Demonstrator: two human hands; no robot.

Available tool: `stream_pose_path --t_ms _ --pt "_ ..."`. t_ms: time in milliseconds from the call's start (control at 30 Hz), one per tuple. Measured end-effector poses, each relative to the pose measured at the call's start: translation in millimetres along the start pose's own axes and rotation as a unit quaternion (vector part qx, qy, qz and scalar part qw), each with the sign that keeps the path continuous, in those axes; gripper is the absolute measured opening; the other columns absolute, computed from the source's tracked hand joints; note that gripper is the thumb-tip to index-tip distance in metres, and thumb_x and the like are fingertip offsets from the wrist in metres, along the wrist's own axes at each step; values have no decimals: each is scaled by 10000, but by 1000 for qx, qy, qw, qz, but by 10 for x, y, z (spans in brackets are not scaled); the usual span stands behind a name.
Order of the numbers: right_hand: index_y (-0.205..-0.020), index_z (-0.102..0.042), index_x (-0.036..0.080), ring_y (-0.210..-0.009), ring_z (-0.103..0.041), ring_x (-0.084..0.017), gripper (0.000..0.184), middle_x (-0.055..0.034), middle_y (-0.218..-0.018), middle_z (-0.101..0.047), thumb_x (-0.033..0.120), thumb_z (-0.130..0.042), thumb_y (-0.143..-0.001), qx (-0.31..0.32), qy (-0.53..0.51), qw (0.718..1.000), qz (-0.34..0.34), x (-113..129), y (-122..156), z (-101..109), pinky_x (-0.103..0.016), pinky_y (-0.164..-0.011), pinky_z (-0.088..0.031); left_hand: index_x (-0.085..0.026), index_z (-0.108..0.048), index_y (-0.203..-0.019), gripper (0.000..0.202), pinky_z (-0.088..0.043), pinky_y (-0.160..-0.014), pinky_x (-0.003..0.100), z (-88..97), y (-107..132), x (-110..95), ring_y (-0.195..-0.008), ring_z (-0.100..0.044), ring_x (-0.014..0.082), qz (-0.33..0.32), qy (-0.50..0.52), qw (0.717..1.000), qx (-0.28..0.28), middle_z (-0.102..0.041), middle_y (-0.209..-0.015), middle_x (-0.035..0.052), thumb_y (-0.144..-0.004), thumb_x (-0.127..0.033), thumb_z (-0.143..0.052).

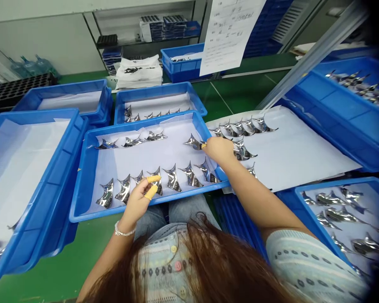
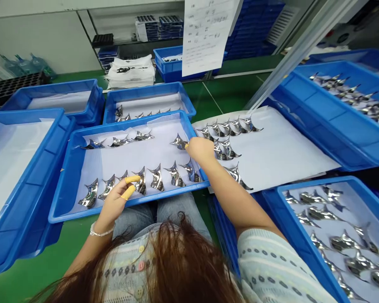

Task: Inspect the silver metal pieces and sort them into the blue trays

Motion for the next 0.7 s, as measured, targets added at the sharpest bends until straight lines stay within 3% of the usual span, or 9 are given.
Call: stream_pose_path --t_ms 133,267,367,467,567,700 --pt "-1057 -732 88 -1027 -695 -343 339 -246 -1072 -731 335 -538 -931 30 30 999 13 41 -12 -87 -347 -785 -517 -222 -712 -1209 327 -447 -929 344 -21 3 -24 -1077 -587 239 -24 -34 999 21 -672 -1175 86 -920 -327 -600" --pt "-1017 -746 108 -1003 -705 -341 316 -225 -1036 -740 366 -603 -904 66 52 995 48 68 -39 -82 -354 -773 -526 -218 -711 -1205 321 -458 -880 333 -18 10 -27 -985 -593 219 -27 -48 998 26 -678 -1120 81 -923 -312 -590" --pt "-1095 -725 105 -1074 -683 -345 317 -228 -1094 -723 330 -554 -951 59 65 993 81 160 -103 -38 -379 -832 -524 -216 -708 -1204 320 -461 -868 333 -21 12 -37 -960 -594 214 -30 -48 998 30 -681 -1107 79 -929 -318 -581" --pt "-1235 -653 138 -1139 -652 -294 325 -169 -1193 -694 316 -507 -1005 51 75 989 117 344 -210 -54 -420 -921 -520 -209 -708 -1199 320 -464 -880 344 -23 12 -47 -992 -601 226 -35 -51 998 32 -685 -1122 86 -926 -311 -576" --pt "-1223 -636 150 -1099 -653 -243 317 -109 -1222 -670 358 -589 -989 78 93 983 135 508 -338 -159 -458 -944 -540 -206 -708 -1196 321 -466 -901 363 -20 20 -57 -1015 -606 239 -40 -58 997 31 -690 -1125 90 -924 -321 -581" --pt "-1192 -643 135 -1092 -650 -242 314 -110 -1231 -654 348 -644 -961 105 113 979 137 579 -466 -260 -462 -938 -555 -205 -704 -1189 319 -468 -940 375 -16 37 -59 -1100 -604 257 -47 -46 997 32 -688 -1166 97 -940 -356 -573"
Point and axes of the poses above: each hand's wrist, its own y-axis away from the middle knuckle, its own z-axis out of the back of the hand, x = y × z, the point moved 8 cm from there along -y, towards the middle knuckle
